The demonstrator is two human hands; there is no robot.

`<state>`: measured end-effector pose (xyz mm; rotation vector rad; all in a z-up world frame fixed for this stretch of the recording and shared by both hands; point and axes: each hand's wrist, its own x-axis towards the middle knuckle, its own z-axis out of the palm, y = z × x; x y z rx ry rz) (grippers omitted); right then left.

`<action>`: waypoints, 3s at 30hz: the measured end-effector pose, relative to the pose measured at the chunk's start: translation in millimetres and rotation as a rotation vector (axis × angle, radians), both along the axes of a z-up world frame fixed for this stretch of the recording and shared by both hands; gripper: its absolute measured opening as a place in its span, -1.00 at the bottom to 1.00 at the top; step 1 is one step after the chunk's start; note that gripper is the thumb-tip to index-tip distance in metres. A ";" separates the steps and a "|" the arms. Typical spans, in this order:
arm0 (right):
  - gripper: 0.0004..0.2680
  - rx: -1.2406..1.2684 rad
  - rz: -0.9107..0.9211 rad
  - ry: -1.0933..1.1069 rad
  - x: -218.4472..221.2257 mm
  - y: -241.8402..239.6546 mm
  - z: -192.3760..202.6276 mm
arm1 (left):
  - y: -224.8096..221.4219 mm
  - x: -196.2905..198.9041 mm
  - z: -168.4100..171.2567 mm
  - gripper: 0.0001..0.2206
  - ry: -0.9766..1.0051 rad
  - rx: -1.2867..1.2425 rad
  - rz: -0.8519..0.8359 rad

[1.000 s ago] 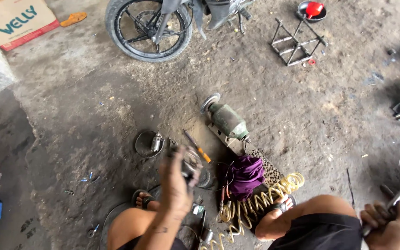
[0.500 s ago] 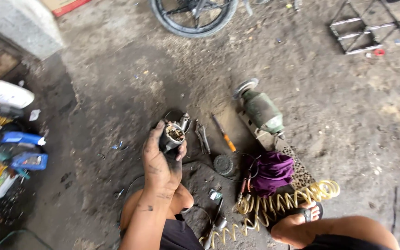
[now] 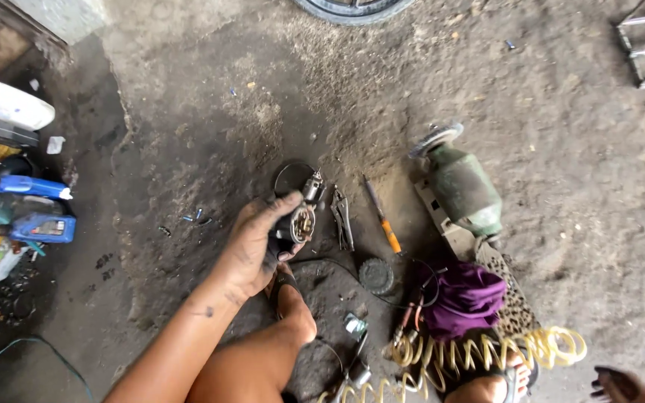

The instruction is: The person disassembles the motorcycle starter motor, cleans it with a wire brush grinder and air nozzle, and then solders its components.

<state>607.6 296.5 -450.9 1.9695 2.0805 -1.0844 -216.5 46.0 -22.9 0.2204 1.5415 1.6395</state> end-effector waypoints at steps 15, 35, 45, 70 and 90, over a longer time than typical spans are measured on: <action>-0.74 -0.070 0.725 0.022 -648.4 -37.6 63.6 | -25.4 -41.1 -424.9 -0.65 -0.112 -0.286 0.055; -0.42 -0.123 0.188 0.089 -772.7 -102.9 -20.0 | -56.5 -37.8 -473.8 -0.74 0.834 -0.438 -0.537; -0.40 0.138 0.290 0.000 -785.5 -84.9 -59.8 | -64.8 -42.3 -448.5 -0.85 0.873 -0.437 -0.759; -0.94 0.806 1.089 0.097 -864.0 -59.2 -118.4 | -74.9 -51.0 -442.5 -0.87 0.742 -0.149 -0.392; -0.82 0.833 1.172 0.363 -905.1 -60.8 -32.6 | -80.7 -49.6 -443.8 -0.87 0.707 -0.153 -0.413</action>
